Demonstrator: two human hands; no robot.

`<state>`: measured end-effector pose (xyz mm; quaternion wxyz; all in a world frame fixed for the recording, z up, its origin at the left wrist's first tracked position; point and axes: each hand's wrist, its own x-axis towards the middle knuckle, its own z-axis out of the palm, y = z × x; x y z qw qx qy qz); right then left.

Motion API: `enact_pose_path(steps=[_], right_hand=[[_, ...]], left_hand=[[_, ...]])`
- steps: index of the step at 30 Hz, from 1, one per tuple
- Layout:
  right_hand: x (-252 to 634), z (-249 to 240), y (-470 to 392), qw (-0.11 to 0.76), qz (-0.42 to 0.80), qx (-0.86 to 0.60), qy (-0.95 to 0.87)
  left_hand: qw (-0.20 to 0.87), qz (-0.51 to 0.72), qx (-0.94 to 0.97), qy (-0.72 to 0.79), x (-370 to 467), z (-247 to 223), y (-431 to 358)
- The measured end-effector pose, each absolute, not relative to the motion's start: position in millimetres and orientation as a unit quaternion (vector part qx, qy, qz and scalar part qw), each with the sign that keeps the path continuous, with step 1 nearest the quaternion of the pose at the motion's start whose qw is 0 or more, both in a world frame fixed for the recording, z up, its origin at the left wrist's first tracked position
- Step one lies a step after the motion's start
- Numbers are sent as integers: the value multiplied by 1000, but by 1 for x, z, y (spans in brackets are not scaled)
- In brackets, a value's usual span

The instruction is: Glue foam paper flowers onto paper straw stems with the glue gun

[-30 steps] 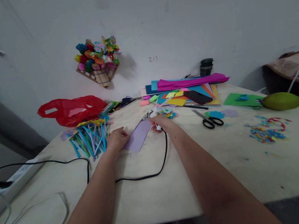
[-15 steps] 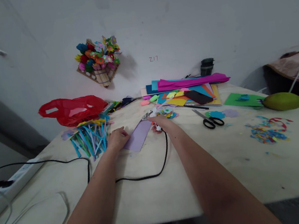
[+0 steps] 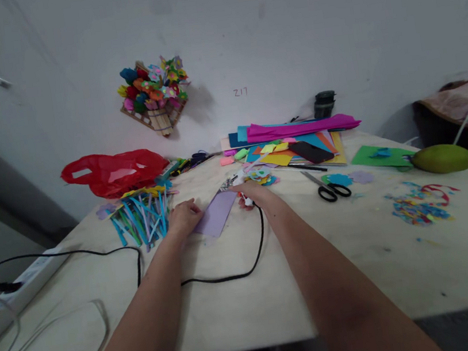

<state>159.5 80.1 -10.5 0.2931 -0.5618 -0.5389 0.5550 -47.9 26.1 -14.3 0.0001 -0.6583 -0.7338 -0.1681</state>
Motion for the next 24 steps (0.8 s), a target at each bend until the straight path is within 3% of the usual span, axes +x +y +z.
enact_pose_path(steps=[24], right_hand=[[159, -6, 72, 286, 558, -530, -571]], left_hand=[[5, -157, -654, -740, -47, -12, 25]])
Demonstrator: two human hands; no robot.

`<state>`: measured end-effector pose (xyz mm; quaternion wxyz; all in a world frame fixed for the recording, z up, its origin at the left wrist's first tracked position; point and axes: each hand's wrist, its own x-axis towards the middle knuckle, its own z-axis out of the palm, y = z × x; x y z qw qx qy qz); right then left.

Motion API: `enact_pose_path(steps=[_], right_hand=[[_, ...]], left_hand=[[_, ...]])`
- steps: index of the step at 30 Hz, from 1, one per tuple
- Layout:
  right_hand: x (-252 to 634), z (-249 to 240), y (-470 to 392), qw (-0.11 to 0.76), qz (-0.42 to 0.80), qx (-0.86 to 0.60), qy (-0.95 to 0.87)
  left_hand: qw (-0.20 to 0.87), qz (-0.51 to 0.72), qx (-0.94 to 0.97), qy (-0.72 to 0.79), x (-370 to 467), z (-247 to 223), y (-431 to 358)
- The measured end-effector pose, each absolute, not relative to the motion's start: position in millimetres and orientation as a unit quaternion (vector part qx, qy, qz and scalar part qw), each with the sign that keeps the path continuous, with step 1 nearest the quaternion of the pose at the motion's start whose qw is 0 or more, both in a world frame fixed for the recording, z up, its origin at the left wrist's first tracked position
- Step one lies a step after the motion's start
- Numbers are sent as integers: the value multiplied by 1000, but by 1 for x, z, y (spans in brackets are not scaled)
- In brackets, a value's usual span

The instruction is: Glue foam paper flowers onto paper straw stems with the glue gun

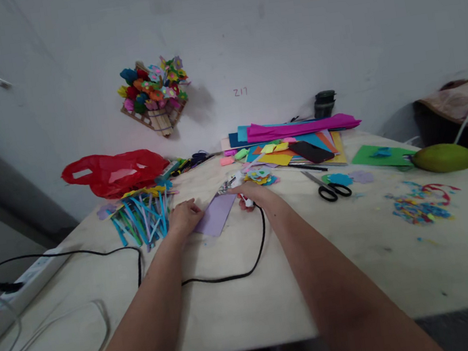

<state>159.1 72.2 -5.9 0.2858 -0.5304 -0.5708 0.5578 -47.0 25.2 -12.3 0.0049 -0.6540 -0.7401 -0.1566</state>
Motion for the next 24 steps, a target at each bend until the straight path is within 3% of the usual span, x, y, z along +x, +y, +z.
enact_pose_path(steps=[24], right_hand=[[159, -7, 79, 279, 583, -545, -535]], left_hand=[[3, -163, -653, -739, -47, -13, 26]])
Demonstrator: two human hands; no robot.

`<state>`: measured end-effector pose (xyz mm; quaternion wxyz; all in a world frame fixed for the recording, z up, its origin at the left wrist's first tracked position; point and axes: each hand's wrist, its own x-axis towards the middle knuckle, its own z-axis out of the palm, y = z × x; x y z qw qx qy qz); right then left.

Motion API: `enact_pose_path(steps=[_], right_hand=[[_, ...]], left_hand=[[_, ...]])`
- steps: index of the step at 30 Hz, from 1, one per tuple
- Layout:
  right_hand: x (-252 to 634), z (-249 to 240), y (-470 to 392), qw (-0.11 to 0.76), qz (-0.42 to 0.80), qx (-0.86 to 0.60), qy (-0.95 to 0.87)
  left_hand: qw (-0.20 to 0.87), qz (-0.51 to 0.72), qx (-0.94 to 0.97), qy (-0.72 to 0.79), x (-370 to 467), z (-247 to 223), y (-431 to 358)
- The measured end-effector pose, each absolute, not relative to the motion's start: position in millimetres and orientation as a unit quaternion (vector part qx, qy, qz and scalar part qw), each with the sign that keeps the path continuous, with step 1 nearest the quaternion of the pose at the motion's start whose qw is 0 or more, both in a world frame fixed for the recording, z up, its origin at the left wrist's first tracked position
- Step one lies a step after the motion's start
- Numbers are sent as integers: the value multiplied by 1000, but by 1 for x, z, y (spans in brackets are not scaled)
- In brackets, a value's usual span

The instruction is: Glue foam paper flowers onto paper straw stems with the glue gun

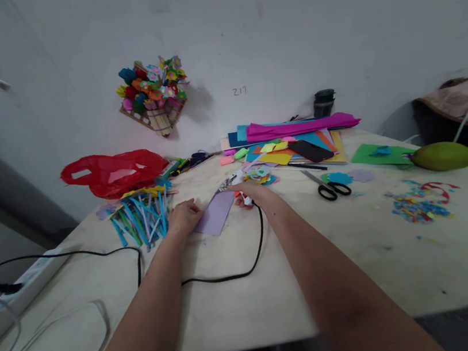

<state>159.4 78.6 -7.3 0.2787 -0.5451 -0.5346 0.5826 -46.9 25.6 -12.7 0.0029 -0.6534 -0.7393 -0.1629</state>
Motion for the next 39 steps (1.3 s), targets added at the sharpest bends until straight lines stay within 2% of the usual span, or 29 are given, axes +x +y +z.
enact_pose_path(steps=[28, 39], right_hand=[[158, 0, 68, 265, 571, -540, -558], [158, -1, 69, 234, 580, -532, -571]], left_hand=[[8, -161, -656, -737, -48, -14, 26], [23, -175, -658, -732, -49, -15, 26]])
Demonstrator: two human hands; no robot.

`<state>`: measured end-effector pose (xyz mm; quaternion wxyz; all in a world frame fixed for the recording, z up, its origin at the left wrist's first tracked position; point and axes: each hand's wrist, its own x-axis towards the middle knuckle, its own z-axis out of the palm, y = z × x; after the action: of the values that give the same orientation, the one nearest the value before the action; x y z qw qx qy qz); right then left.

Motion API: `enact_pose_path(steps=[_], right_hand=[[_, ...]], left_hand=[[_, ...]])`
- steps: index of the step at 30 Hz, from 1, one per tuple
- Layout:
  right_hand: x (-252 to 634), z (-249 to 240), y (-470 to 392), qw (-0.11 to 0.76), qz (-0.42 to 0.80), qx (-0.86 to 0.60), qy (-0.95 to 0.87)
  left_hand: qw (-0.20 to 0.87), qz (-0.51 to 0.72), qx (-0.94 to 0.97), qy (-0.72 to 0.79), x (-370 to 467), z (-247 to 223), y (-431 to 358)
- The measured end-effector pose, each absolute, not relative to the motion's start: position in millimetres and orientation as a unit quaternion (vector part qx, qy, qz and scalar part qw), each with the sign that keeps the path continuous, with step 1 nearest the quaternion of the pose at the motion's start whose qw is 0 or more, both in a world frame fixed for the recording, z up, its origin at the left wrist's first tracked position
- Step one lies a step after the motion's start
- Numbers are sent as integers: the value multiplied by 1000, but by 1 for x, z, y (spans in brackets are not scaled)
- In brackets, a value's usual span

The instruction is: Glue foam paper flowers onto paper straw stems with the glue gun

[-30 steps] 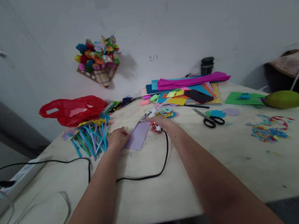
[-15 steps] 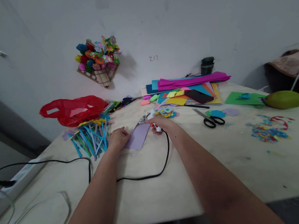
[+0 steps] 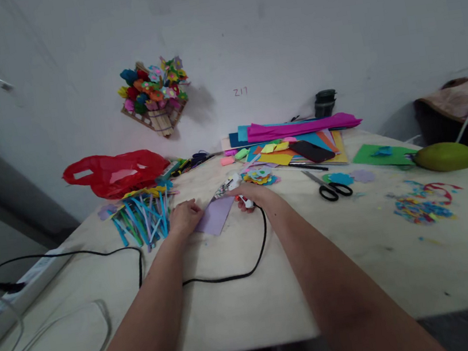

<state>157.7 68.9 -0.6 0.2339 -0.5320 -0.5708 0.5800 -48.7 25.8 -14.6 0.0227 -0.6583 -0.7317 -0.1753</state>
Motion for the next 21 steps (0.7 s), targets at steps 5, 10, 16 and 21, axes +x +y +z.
enact_pose_path(steps=[5, 10, 16, 21], right_hand=[[157, 2, 68, 239, 574, -538, -569], [157, -1, 70, 249, 575, -539, -562], [157, -3, 71, 266, 575, -539, -555], [157, -6, 74, 258, 579, -542, -552]], left_hand=[[21, -179, -649, -739, -48, -13, 25], [5, -149, -642, -752, -51, -5, 22], [-40, -71, -652, -754, -66, 1, 19], [-39, -43, -663, -746, -71, 4, 17]])
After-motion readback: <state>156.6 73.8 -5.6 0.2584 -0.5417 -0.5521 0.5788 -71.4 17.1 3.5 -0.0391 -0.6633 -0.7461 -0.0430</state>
